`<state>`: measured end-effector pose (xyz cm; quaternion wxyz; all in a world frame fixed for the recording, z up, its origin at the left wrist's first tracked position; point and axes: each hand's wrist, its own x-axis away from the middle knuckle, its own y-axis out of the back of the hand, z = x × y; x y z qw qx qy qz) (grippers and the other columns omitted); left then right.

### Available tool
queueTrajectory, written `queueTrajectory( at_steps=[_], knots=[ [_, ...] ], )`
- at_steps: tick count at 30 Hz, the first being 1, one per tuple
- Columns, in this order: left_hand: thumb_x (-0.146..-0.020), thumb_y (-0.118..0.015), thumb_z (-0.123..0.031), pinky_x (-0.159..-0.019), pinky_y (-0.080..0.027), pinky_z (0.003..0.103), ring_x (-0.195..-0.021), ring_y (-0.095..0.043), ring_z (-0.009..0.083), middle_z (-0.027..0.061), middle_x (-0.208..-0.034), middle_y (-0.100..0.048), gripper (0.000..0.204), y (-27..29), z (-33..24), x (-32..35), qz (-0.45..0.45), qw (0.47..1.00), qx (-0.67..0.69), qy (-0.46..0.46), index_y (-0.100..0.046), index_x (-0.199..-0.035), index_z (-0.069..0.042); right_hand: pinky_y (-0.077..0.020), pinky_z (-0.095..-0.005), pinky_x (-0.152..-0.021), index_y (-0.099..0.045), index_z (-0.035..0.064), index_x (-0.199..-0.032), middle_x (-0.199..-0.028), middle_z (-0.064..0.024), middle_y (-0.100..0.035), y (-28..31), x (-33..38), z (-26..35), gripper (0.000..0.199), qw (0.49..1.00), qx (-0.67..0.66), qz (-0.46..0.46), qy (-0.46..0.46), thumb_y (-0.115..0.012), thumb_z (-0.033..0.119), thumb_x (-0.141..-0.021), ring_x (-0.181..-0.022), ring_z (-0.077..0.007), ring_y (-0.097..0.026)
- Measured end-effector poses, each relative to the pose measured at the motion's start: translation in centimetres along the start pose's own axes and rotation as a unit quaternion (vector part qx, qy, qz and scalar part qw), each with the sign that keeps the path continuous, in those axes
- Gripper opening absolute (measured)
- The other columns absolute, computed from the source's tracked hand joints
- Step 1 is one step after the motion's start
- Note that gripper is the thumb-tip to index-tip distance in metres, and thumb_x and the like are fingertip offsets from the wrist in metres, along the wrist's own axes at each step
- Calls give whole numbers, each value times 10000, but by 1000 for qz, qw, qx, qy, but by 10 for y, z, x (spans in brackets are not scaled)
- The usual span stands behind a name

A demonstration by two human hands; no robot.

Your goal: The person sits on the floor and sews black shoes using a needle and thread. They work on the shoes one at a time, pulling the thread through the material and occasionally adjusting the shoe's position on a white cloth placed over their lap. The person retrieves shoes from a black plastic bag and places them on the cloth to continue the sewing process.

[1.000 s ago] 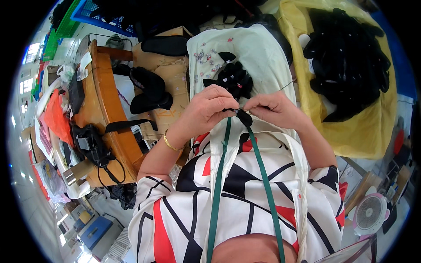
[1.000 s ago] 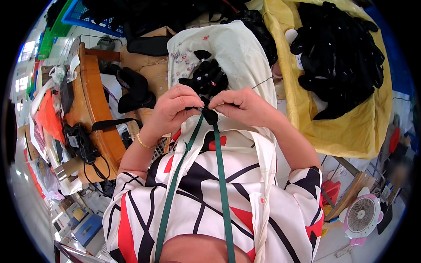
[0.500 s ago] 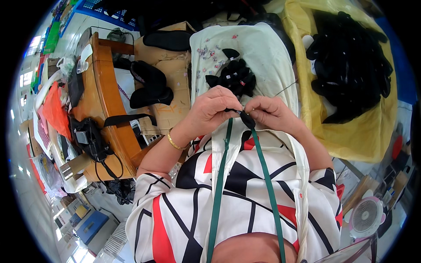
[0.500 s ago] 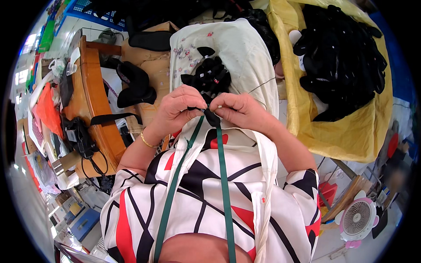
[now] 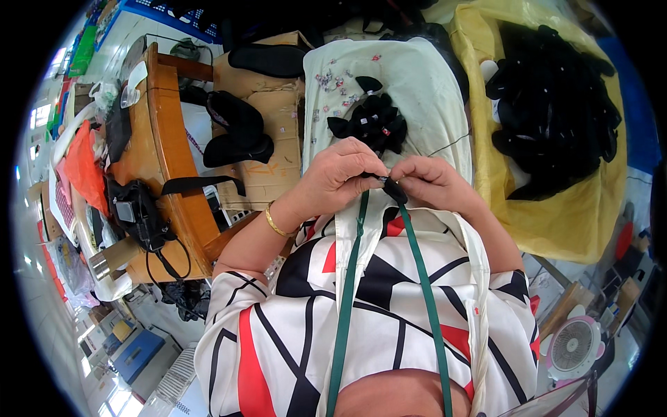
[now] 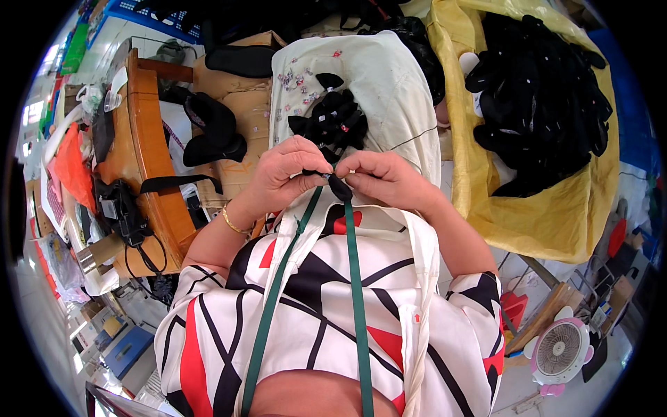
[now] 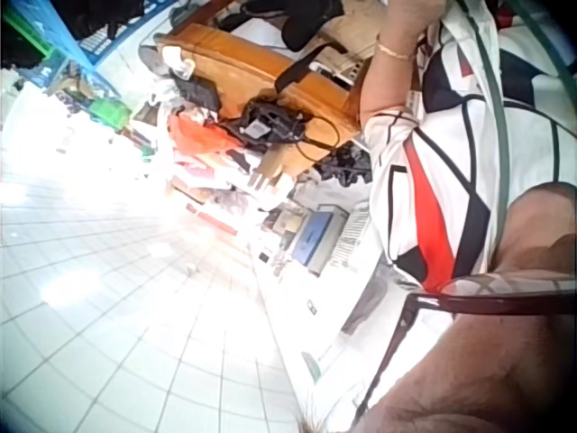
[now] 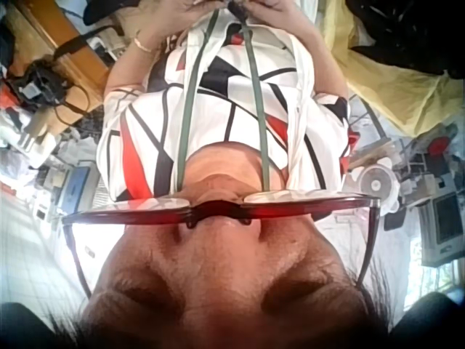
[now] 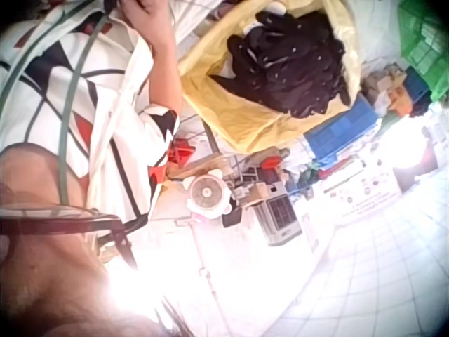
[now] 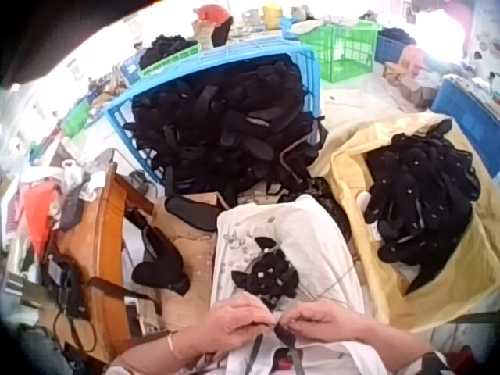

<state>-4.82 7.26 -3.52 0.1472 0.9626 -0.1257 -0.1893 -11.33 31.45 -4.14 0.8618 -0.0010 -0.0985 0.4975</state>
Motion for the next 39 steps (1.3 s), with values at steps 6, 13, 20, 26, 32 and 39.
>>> queueTrajectory(
  at_steps=[6, 13, 20, 26, 32, 39],
  knots=[
    [-773, -769, 7, -758, -492, 310, -875, -598, 214, 51, -914, -652, 228, 0, 1, -1, 0, 1000, 3, -3, -712, -986, -52, -432, -180, -723, -617, 39, -1120, -951, 46, -616, -1, 0, 3, 155, 1000, 12, -8, 10, -524, 25, -997, -838, -11, -512],
    [-755, -754, -22, -761, -501, 370, -857, -618, 274, 74, -871, -649, 188, -7, 1, 2, -30, 999, -9, -10, -696, -925, -77, -438, -203, -536, -564, 72, -985, -762, 52, -561, -10, -8, 4, 26, 995, 26, -41, -86, -555, 96, -986, -604, -19, -520],
    [-811, -752, -89, -720, -495, 351, -822, -625, 255, 86, -868, -651, 149, -8, 1, -1, 30, 998, 2, 49, -700, -948, -58, -427, -213, -565, -486, 56, -1288, -667, 53, -521, -10, -13, 24, 389, 997, 22, -20, -76, -606, 249, -972, -613, -43, -542],
    [-804, -738, -176, -674, -491, 377, -774, -632, 292, 113, -810, -652, 164, -13, 6, 0, 1, 990, -107, 89, -697, -913, -61, -500, -355, -585, -650, 93, -1006, -774, -58, -644, -13, -17, 14, 195, 860, 458, -166, 154, -686, 223, -866, -678, -276, -614],
    [-774, -756, -197, -647, -491, 390, -750, -628, 309, 111, -782, -646, 186, -19, 3, -5, -1, 990, -132, 52, -693, -886, -64, -518, -349, -581, -640, 118, -853, -801, -5, -616, -19, -16, 27, 108, 753, 599, -114, 246, -684, 170, -769, -747, -226, -623],
    [-785, -738, -148, -693, -494, 370, -793, -610, 305, 109, -820, -639, 184, -23, 6, -9, -59, 991, -111, 38, -695, -943, -64, -526, -319, -609, -589, 120, -924, -829, -46, -650, -40, -13, 44, 25, 954, 259, -121, 96, -594, 97, -914, -758, -184, -674]
  ],
)
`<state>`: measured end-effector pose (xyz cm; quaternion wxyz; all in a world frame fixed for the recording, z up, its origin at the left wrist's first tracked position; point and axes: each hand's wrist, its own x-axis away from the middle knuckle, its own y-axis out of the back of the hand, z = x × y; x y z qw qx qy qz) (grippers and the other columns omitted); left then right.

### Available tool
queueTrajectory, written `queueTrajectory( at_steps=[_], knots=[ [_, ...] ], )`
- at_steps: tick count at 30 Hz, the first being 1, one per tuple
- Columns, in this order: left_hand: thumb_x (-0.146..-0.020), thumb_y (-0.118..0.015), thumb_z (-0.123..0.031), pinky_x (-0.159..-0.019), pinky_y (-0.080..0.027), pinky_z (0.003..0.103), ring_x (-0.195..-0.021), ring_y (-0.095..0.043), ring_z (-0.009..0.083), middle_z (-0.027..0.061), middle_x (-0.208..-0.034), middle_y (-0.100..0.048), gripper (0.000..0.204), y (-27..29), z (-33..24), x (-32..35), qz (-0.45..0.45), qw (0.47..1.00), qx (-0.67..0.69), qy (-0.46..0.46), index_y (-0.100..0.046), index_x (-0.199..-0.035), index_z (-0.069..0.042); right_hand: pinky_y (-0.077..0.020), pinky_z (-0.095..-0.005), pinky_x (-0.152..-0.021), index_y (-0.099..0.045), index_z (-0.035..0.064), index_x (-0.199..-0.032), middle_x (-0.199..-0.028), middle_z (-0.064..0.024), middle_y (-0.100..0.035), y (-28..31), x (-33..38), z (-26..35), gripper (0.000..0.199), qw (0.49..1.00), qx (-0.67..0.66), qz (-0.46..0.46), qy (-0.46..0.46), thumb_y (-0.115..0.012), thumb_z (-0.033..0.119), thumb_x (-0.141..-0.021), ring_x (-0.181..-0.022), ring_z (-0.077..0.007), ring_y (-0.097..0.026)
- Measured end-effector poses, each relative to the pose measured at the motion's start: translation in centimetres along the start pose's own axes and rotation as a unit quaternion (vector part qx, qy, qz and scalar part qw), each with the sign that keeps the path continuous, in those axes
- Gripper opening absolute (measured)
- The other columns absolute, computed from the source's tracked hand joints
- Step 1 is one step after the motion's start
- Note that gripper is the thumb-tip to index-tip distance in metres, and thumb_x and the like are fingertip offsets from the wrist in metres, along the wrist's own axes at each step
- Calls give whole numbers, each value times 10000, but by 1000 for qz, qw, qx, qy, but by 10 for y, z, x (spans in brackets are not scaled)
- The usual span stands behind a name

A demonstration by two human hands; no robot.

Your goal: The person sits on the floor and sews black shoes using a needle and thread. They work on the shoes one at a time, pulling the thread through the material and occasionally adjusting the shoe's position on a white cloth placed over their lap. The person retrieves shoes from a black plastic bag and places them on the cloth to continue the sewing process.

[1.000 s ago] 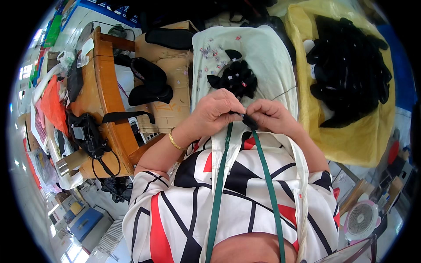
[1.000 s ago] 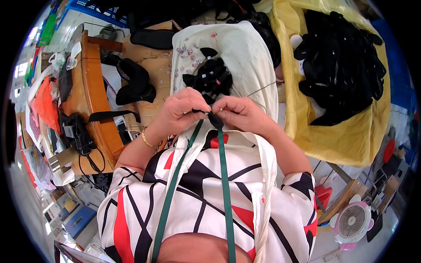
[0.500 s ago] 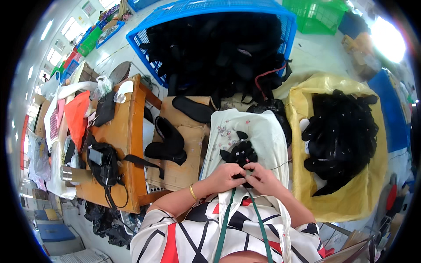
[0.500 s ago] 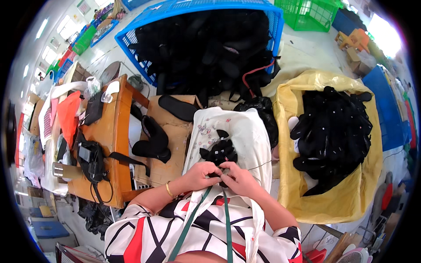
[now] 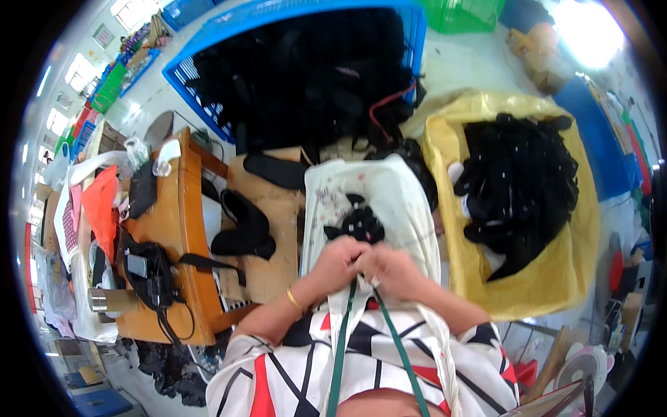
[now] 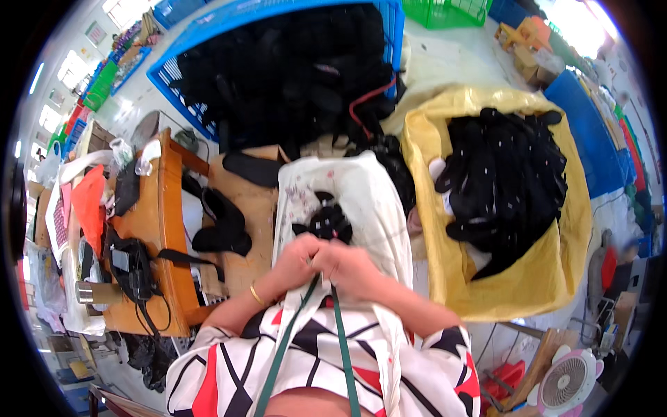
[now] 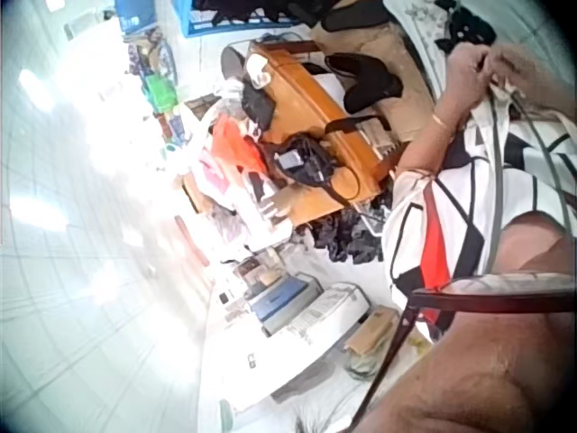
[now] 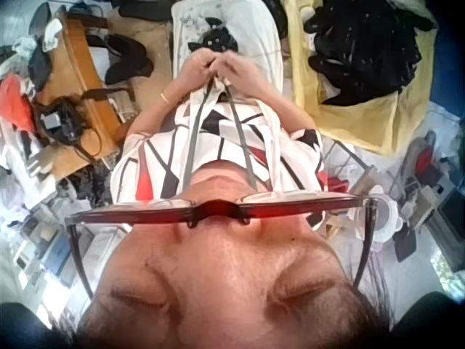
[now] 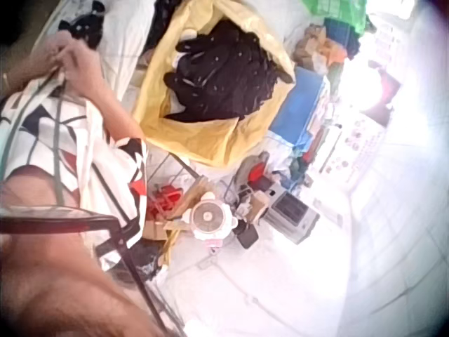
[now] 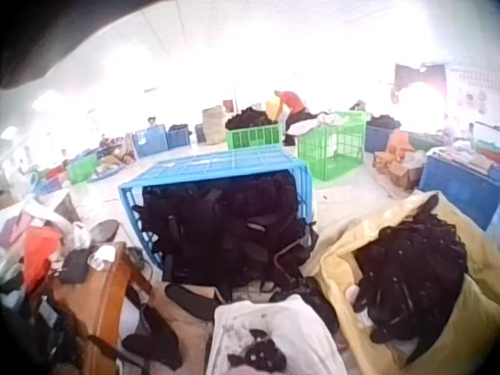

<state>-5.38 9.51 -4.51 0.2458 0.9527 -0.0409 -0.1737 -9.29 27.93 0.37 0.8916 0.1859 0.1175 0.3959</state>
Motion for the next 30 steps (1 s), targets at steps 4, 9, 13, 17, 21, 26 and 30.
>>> queueTrajectory(
  at_steps=[4, 9, 13, 17, 21, 26, 30],
  knots=[
    [-803, -738, -124, -687, -493, 370, -785, -605, 298, 106, -820, -645, 145, 15, -3, -8, -32, 999, -31, -31, -693, -925, -58, -511, -286, -549, -528, 67, -974, -730, -55, -633, 43, 18, -29, 128, 901, -413, -87, -97, -529, 183, -1029, -603, -153, -617],
    [-809, -733, -70, -646, -472, 327, -731, -595, 242, 89, -792, -641, 143, 22, 11, -5, -81, 995, -44, -27, -696, -944, -41, -393, -287, -683, -465, 49, -829, -610, 46, -285, 139, 49, -20, 201, 742, -569, -345, 88, -451, 87, -1025, -538, -108, -296],
    [-809, -686, -154, -690, -482, 409, -746, -600, 310, 114, -774, -630, 95, 7, 21, -1, -85, 996, -37, -13, -684, -854, -71, -454, -373, -1028, -450, 59, -824, -616, 42, -226, 186, 87, -52, 215, 688, -583, -374, 215, -498, 99, -1030, -553, -87, -260],
    [-805, -709, -126, -673, -487, 339, -761, -625, 249, 98, -813, -649, 110, -6, 31, 0, -66, 996, 56, 12, -685, -879, -48, -484, -384, -1000, -537, 47, -958, -723, 18, -443, 116, 46, -53, 27, 838, -366, -389, 114, -551, 24, -961, -649, -92, -459],
    [-823, -693, -172, -719, -499, 327, -796, -640, 249, 129, -860, -667, 174, -2, 26, 5, -41, 981, 152, 112, -693, -917, -26, -495, -300, -824, -607, 21, -1051, -875, -43, -591, 29, 8, -55, 179, 982, -53, -174, -49, -658, 26, -880, -776, -146, -593],
    [-872, -717, -177, -728, -504, 286, -804, -636, 149, 60, -883, -674, 173, 27, 53, -13, -24, 990, 118, 80, -702, -974, -38, -480, -306, -697, -647, -4, -940, -827, -95, -617, 10, -25, -41, 119, 992, 83, -93, -38, -693, 22, -833, -752, -206, -599],
    [-815, -714, -211, -827, -497, 397, -925, -619, 290, 111, -931, -672, 237, 90, 144, -61, -87, 982, -157, 67, -678, -989, -55, -487, -301, -680, -658, -2, -907, -795, -95, -620, 13, -29, -55, 84, 989, 55, -122, -65, -692, 29, -837, -721, -203, -603]
  ],
)
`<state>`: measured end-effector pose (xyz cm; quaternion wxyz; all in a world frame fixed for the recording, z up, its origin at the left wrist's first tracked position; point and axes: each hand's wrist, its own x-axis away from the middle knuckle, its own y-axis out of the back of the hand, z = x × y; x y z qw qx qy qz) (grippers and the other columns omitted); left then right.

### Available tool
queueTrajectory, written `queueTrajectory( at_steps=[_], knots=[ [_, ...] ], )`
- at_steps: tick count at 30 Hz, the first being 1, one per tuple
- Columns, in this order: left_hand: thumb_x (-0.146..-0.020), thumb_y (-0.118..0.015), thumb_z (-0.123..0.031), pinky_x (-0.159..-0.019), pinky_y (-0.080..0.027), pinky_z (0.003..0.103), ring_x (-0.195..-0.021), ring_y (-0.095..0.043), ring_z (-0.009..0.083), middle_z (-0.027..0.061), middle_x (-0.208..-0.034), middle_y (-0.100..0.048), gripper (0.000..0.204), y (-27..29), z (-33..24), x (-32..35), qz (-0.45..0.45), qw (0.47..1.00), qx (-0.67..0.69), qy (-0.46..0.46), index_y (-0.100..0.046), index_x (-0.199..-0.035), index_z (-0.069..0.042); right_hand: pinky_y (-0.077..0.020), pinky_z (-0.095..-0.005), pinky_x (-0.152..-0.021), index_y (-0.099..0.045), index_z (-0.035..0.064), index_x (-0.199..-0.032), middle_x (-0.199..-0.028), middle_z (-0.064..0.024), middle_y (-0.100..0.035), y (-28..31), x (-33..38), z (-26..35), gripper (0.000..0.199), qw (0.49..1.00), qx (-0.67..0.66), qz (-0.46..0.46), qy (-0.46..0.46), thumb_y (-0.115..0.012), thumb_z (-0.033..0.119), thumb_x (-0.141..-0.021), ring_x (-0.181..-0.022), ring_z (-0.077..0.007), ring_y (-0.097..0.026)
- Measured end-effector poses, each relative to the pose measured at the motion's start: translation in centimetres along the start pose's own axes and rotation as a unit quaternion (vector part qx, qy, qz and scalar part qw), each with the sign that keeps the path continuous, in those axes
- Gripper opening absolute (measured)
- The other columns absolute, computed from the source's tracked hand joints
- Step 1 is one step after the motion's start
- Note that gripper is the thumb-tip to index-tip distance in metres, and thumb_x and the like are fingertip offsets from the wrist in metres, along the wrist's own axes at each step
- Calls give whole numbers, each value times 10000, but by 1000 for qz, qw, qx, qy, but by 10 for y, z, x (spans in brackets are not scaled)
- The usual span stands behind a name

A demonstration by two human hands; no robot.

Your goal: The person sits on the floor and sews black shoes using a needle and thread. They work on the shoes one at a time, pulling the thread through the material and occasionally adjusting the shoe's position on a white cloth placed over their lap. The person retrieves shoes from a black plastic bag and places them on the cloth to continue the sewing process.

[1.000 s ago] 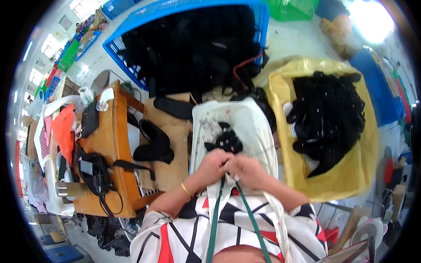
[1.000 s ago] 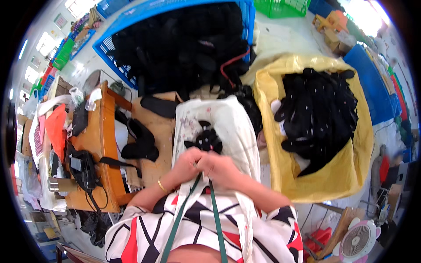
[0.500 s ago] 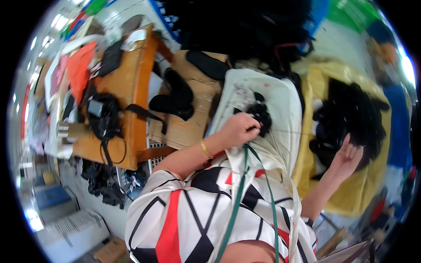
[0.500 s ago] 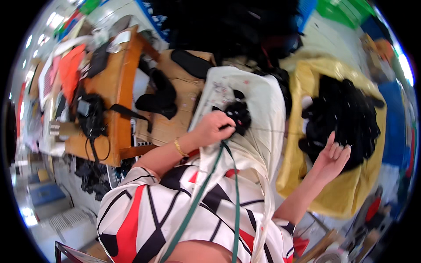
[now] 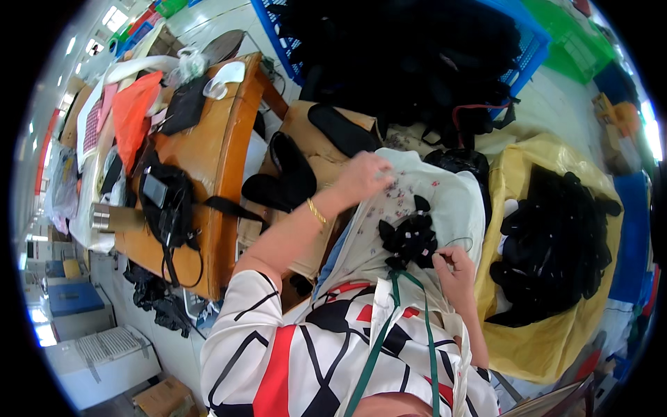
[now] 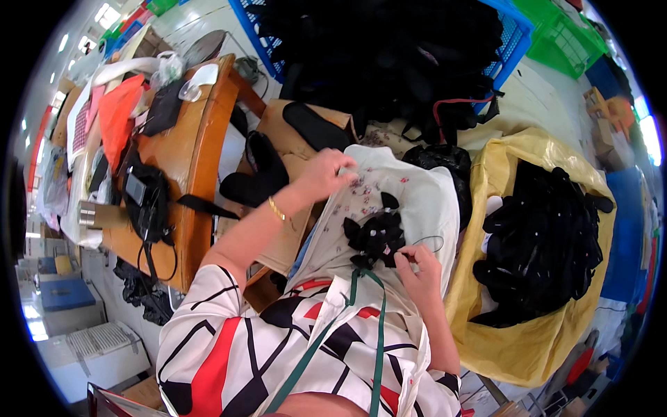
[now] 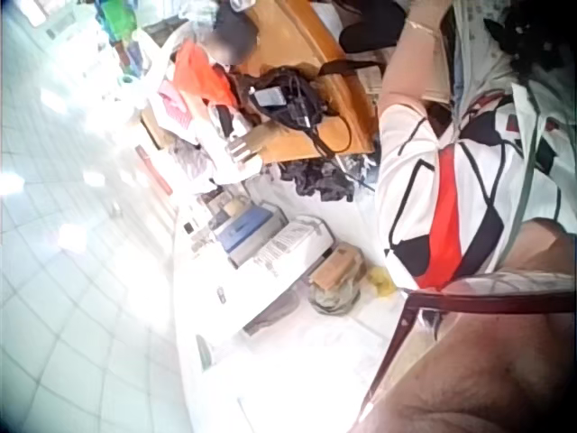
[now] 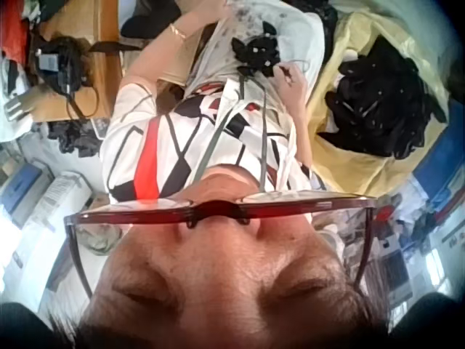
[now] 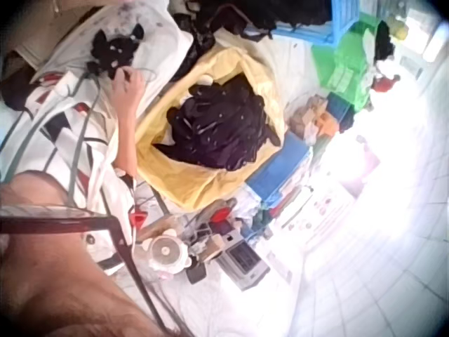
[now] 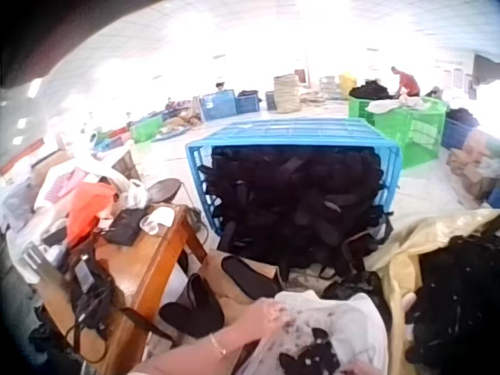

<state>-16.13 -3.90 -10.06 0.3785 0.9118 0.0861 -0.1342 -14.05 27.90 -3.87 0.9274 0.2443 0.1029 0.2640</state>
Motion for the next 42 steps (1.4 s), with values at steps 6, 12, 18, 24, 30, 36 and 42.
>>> queueTrajectory(
  at_steps=[6, 12, 18, 24, 30, 36, 42],
  knots=[
    [-712, -676, -86, -967, -462, 447, -1154, -550, 331, 145, -1163, -618, 382, 1, 124, -87, 139, 944, -299, 19, -641, -1091, -54, -515, -318, -682, -689, 26, -909, -806, -102, -643, -4, -9, -11, 98, 998, -34, -12, -53, -716, 79, -831, -740, -208, -640],
    [-734, -720, -138, -1063, -392, 475, -1219, -541, 300, 131, -1226, -615, 479, -12, 182, -105, 277, 840, -453, 112, -626, -1198, -67, -486, -312, -635, -676, 32, -946, -813, -89, -626, 8, -11, -9, 121, 998, -48, 4, -47, -701, 128, -877, -708, -211, -608],
    [-652, -771, -178, -955, -487, 423, -1093, -571, 362, 181, -1119, -607, 415, 30, 111, -110, 259, 873, -400, 105, -674, -1024, -20, -507, -301, -662, -666, 27, -951, -851, -94, -631, 16, -3, -4, 126, 996, -76, -10, -42, -697, 125, -878, -724, -205, -617],
    [-685, -744, -186, -839, -484, 502, -988, -568, 439, 234, -1019, -565, 426, 70, -1, -41, 135, 951, -275, 43, -509, -986, 2, -516, -295, -691, -665, 30, -985, -843, -84, -643, 24, 14, -3, 150, 994, -104, -42, -10, -694, 142, -890, -733, -181, -617],
    [-657, -828, -337, -779, -505, 496, -877, -611, 446, 243, -924, -603, 564, 43, -103, 84, 202, 945, -217, 141, -520, -975, 13, -471, -238, -677, -660, 23, -1006, -812, -4, -626, 24, 35, -20, 140, 963, -249, -63, -78, -672, 141, -932, -744, -72, -545],
    [-820, -799, -253, -615, -409, 216, -713, -458, 44, -28, -777, -496, 345, -10, -111, 140, 127, 894, 259, 342, -528, -843, -40, -447, -207, -678, -652, 16, -1004, -849, 40, -597, 29, 36, -17, 145, 950, -291, -67, -91, -662, 152, -955, -761, -30, -515],
    [-933, -662, -127, -720, -440, 226, -734, -518, 80, -23, -784, -554, 95, -25, -96, 141, -80, 573, 646, 498, -586, -905, -76, -442, -201, -668, -649, 19, -1008, -842, 45, -592, 28, 33, -16, 144, 948, -298, -68, -92, -658, 154, -957, -753, -24, -510]
  ],
)
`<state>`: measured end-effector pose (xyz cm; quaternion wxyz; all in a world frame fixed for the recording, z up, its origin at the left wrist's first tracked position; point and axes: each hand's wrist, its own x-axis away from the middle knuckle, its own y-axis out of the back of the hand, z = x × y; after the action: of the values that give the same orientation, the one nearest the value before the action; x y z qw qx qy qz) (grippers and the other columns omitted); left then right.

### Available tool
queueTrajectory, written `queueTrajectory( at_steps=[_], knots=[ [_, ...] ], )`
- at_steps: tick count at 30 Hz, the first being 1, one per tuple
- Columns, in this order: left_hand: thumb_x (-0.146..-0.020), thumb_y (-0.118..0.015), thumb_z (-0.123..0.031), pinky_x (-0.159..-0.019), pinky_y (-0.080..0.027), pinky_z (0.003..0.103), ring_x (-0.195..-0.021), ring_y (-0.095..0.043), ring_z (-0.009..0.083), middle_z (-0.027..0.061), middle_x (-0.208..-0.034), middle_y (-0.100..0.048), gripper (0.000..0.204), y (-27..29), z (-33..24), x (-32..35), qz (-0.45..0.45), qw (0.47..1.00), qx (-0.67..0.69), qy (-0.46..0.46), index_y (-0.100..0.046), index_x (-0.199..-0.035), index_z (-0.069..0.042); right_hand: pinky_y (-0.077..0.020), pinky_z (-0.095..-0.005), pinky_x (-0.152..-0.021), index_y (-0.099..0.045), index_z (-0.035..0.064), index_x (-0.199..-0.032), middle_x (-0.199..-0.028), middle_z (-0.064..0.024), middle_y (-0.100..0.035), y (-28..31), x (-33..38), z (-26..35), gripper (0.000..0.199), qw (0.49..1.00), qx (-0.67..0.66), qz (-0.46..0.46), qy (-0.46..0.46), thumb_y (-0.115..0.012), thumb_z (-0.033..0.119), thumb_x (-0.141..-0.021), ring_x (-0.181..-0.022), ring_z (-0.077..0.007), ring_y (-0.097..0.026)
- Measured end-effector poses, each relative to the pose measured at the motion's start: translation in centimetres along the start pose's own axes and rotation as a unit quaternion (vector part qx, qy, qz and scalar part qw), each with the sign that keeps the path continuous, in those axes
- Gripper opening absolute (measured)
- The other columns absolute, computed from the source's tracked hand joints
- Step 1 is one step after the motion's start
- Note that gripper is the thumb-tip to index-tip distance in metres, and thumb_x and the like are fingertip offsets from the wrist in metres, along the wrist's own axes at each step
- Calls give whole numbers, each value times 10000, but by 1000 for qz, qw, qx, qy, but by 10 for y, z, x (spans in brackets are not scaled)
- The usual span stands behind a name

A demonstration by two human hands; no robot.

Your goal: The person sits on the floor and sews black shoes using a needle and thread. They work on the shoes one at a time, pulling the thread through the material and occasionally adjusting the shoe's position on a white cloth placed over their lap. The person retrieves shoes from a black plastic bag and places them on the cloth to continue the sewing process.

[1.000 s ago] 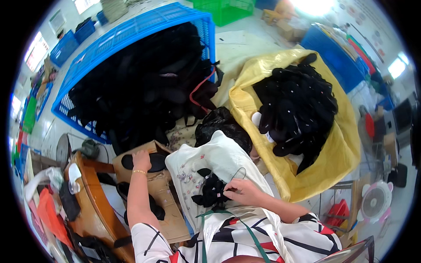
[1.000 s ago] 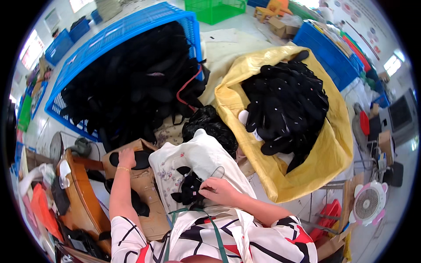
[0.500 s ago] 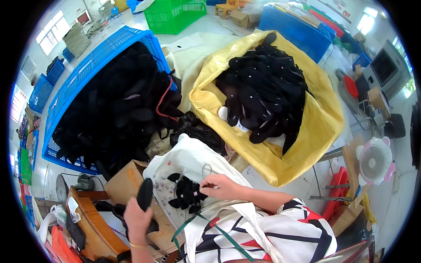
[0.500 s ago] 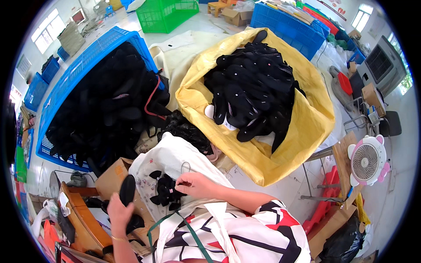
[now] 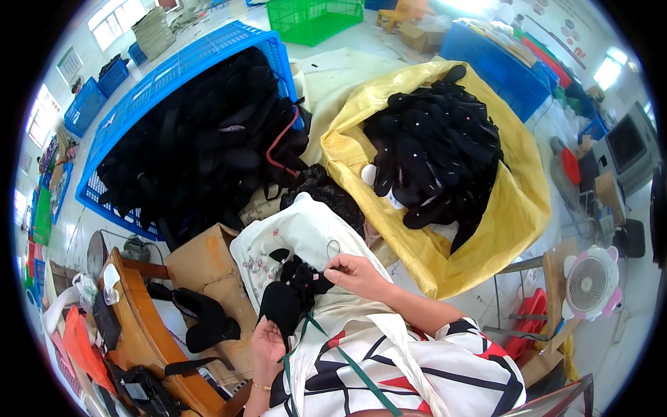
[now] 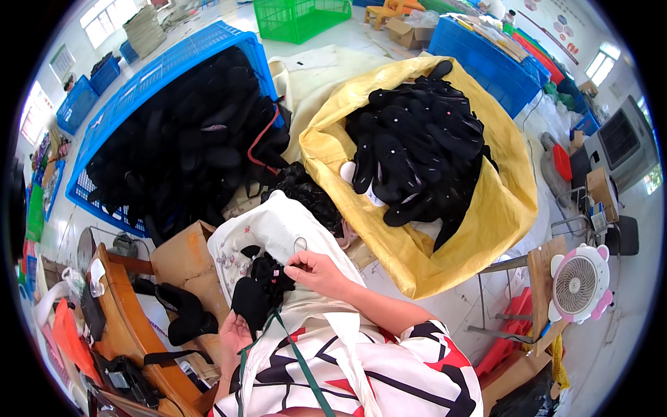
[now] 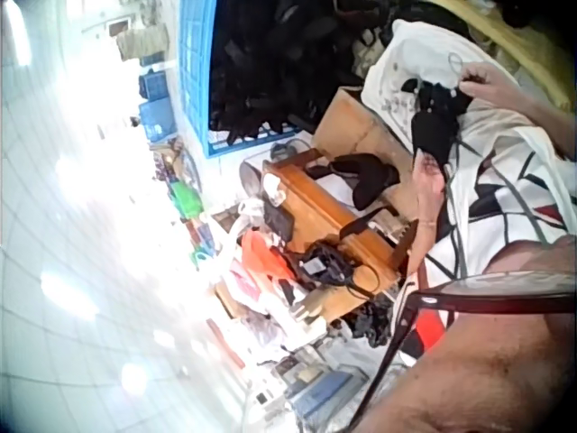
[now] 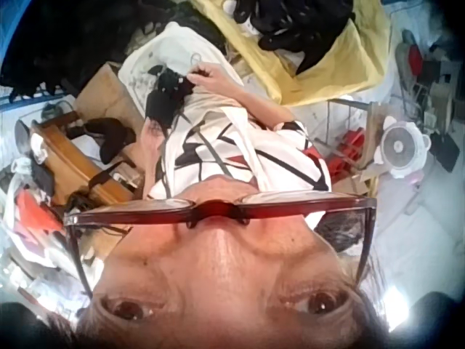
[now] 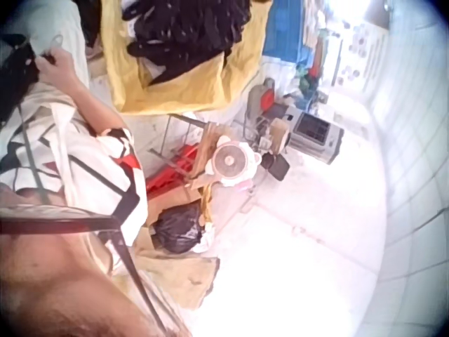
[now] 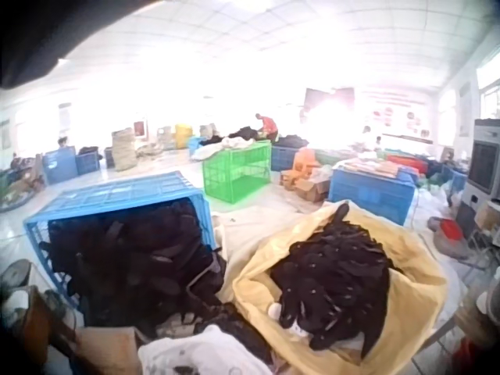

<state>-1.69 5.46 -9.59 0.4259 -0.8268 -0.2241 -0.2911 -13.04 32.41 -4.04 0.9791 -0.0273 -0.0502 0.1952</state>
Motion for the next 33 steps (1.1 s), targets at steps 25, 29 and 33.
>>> queueTrajectory(
  at_steps=[25, 29, 33],
  knots=[
    [-930, -659, -121, -918, -495, 300, -1011, -633, 160, 77, -1113, -662, 247, -44, -2, -1, 38, 993, 21, -109, -624, -1149, -14, -520, -320, -693, -643, 25, -1025, -845, -106, -650, -104, -34, -20, 147, 934, 269, 202, 120, -660, 55, -883, -754, -207, -653],
    [-944, -650, -162, -917, -528, 326, -1011, -670, 184, 101, -1144, -690, 287, -35, 0, -7, -19, 996, 26, -87, -638, -1185, -7, -523, -261, -695, -594, 14, -1119, -800, -73, -652, -93, -37, -10, 184, 982, 134, 119, -58, -616, 82, -949, -751, -113, -655],
    [-919, -683, -152, -886, -523, 314, -963, -665, 167, 78, -1082, -694, 266, -39, 0, -9, -10, 993, 24, -119, -649, -1136, -2, -494, -216, -661, -602, 15, -1093, -812, -1, -624, -93, -41, -12, 136, 976, 79, 141, -148, -585, 83, -976, -718, -51, -595]
  ],
)
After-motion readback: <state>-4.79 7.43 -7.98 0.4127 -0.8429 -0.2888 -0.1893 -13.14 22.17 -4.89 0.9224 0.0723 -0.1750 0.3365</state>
